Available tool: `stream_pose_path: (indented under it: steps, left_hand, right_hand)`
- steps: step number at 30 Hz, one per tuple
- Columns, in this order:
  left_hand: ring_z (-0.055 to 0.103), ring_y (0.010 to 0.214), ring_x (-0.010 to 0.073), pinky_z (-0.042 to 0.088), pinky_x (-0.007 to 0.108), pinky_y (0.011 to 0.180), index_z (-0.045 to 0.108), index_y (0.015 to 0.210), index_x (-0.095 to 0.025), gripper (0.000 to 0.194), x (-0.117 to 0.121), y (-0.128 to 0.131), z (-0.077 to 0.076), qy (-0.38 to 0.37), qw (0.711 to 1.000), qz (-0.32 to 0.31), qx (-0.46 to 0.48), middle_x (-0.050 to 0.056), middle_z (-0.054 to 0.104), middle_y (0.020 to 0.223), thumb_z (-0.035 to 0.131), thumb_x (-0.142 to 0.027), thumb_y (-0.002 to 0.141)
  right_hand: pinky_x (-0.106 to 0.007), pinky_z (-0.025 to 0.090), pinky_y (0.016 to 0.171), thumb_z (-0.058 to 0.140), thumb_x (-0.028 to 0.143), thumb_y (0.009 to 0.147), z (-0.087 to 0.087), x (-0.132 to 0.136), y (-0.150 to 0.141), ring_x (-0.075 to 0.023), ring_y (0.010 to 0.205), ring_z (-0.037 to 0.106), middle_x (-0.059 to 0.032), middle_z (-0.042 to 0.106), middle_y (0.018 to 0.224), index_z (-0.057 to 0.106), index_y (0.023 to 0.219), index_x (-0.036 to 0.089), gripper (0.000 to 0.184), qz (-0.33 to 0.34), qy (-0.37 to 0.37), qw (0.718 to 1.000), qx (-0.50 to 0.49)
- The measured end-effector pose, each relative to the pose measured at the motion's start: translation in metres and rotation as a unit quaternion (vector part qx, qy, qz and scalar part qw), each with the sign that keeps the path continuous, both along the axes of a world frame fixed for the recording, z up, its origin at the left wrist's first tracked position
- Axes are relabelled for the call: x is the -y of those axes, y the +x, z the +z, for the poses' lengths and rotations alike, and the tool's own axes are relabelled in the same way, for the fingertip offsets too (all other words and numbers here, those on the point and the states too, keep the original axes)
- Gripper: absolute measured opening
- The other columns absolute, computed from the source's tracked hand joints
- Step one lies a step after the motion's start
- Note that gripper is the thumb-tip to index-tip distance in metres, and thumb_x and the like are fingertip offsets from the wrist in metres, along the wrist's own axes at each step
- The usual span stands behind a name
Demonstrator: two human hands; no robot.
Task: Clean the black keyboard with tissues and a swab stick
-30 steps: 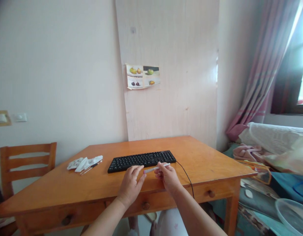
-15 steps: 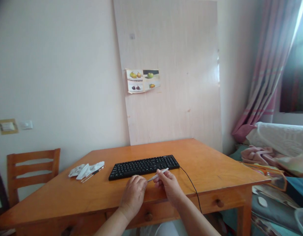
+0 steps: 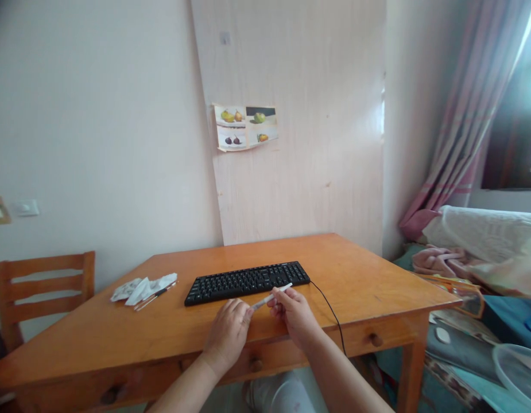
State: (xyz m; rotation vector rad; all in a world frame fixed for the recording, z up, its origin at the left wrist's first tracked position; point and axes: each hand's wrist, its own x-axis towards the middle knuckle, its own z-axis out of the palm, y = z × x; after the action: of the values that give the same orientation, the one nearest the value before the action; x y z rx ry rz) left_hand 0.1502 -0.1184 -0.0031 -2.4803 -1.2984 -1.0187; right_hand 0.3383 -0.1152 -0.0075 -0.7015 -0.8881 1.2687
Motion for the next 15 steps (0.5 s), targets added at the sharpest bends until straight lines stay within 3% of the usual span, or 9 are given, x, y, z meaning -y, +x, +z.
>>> stream_pose_path:
  steps: [9,13,15]
  left_hand:
    - [0.058,0.086,0.0221,0.046,0.037,0.077,0.054,0.08,-0.022,0.03,-0.006,-0.005,-0.0066,0.015,0.997,0.006,0.075,0.006,0.063,0.087,0.035,-0.03,0.102]
    - [0.058,0.095,0.0237,0.049,0.041,0.085,0.057,0.099,-0.022,0.017,-0.0064,-0.0058,-0.0078,0.037,0.993,-0.009,0.114,0.007,0.064,0.097,0.041,-0.028,0.1]
    - [0.058,0.103,0.0247,0.049,0.045,0.093,0.056,0.114,-0.021,0.02,-0.0061,-0.0059,-0.0083,0.055,0.991,-0.019,0.124,0.009,0.064,0.107,0.044,-0.028,0.099]
  right_hand:
    - [-0.023,0.036,0.049,0.086,0.043,0.069,0.0052,0.0001,0.0025,-0.0092,0.054,0.051,-0.0024,0.065,0.068,0.062,0.076,0.017,0.037,-0.035,-0.002,0.997,-0.068]
    - [-0.025,0.037,0.049,0.086,0.047,0.068,0.0053,0.0003,0.0018,-0.0103,0.053,0.051,-0.0026,0.065,0.068,0.062,0.077,0.018,0.04,-0.044,-0.007,0.998,-0.049]
    - [-0.025,0.037,0.05,0.085,0.047,0.069,0.0051,0.0003,0.0011,-0.0105,0.053,0.052,-0.0028,0.065,0.069,0.061,0.077,0.018,0.039,-0.044,-0.009,0.998,-0.037]
